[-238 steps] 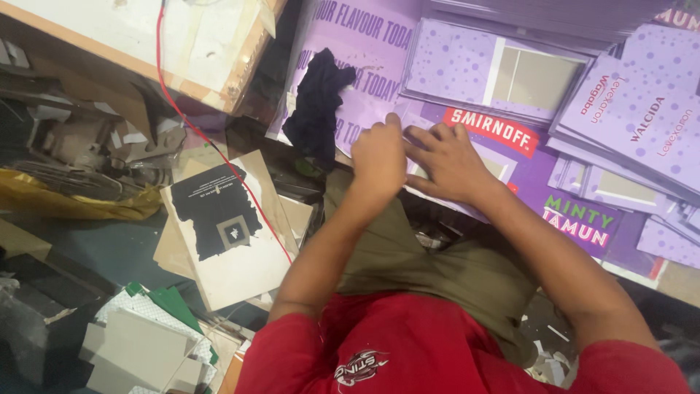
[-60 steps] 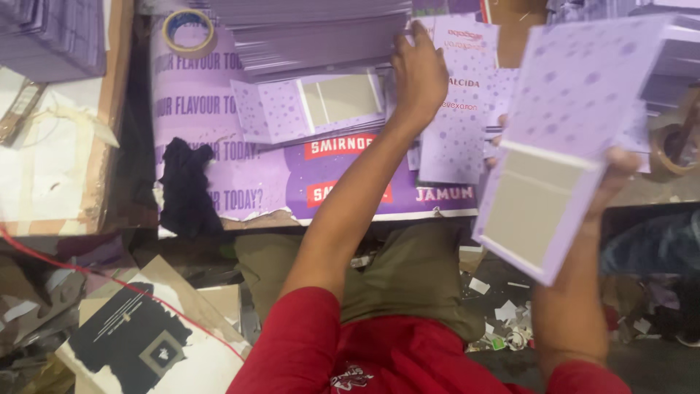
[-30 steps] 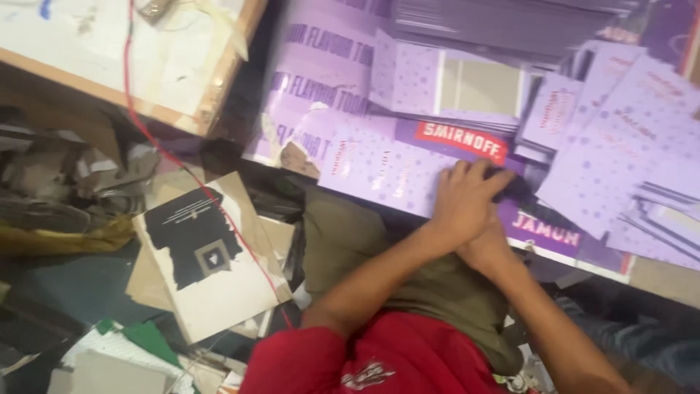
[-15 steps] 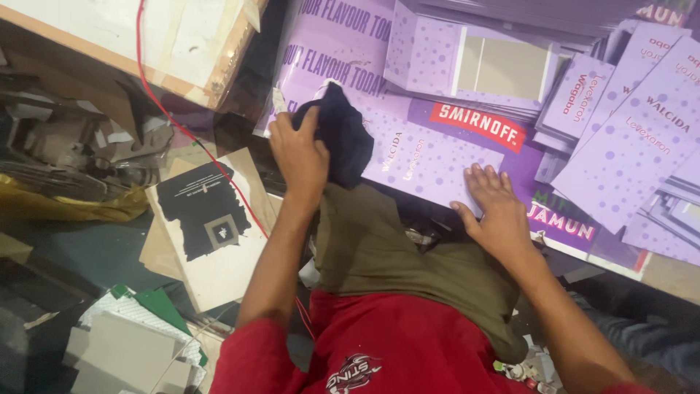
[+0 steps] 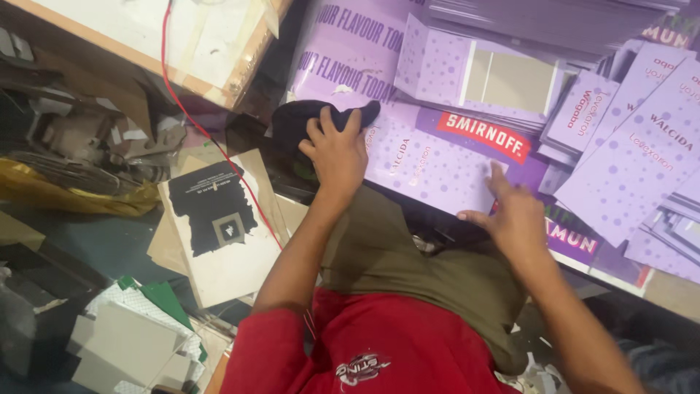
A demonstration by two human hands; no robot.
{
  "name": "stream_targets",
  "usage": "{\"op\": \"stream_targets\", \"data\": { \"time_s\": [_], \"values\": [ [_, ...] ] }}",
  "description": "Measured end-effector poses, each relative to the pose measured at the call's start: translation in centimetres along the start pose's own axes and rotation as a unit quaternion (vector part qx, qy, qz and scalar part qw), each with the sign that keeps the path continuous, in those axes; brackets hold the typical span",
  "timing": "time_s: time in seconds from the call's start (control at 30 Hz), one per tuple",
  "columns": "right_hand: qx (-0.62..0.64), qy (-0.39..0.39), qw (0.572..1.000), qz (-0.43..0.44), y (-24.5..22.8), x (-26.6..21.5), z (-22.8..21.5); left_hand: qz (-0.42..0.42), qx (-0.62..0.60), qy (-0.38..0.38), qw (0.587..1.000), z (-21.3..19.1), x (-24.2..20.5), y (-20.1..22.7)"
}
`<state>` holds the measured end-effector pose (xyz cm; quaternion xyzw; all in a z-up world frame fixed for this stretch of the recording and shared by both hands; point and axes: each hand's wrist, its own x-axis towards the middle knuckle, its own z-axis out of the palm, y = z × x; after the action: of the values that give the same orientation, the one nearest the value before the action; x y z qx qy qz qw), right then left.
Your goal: The person inserts small purple paper inserts into larger purple paper sleeves and stacks the completed packs on the table. The person repeats this process continuously, handling the inserts and sleeves by hand.
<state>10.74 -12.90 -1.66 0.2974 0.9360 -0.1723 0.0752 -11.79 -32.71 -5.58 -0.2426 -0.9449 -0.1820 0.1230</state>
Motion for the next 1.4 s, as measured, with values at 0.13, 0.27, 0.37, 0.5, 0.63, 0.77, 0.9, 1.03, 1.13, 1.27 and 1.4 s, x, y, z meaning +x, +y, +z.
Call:
{"op": "stream_targets", "data": {
  "time_s": [0.13,0.27,0.37,0.5,0.63,0.77,0.9,1.03,1.13,1.27,1.4],
  "values": [
    [-0.056,0.047,0.988,-0.134,-1.2,3.3,-0.6,0.01,0.011,0.035,0.999,1.2,0.1,-0.6],
    [-0.058,-0.016,0.993,-0.104,-2.3,4.5,-1.2,-0.005,-0.048,0.043,0.998,1.7,-0.3,-0.5],
    [-0.038,0.02,0.991,-0.125,-2.9,3.6,-2.5,-0.037,-0.175,0.052,0.982,0.7,0.3,-2.2],
    [0.027,0.007,0.996,-0.085,-1.8,-0.4,-5.1,-0.046,0.033,0.134,0.989,-0.4,1.3,-4.2],
    [0.045,0.103,0.982,-0.153,-0.2,-4.4,-6.4,-0.079,-0.042,0.036,0.995,-0.1,1.4,-4.4],
    [-0.043,0.172,0.957,-0.231,-0.3,-3.9,-3.2,-0.089,-0.031,0.022,0.995,-1.1,1.9,-5.2],
    [-0.038,0.143,0.944,-0.295,0.7,-1.1,1.1,-0.124,-0.049,0.04,0.99,-4.5,2.2,-5.1],
    [0.0,0.079,0.952,-0.295,2.1,0.4,2.8,0.036,-0.22,0.087,0.971,-6.9,0.8,0.2],
    [0.003,0.037,0.958,-0.284,2.6,-0.5,2.8,0.159,-0.256,-0.127,0.945,-4.1,-1.8,8.1],
    [0.004,0.045,0.956,-0.289,2.2,0.7,1.9,0.158,-0.14,-0.144,0.967,0.5,-2.4,9.4],
    [0.038,0.033,0.955,-0.294,2.4,-0.4,1.8,0.073,-0.028,-0.079,0.994,2.3,-1.1,2.6]
  ]
}}
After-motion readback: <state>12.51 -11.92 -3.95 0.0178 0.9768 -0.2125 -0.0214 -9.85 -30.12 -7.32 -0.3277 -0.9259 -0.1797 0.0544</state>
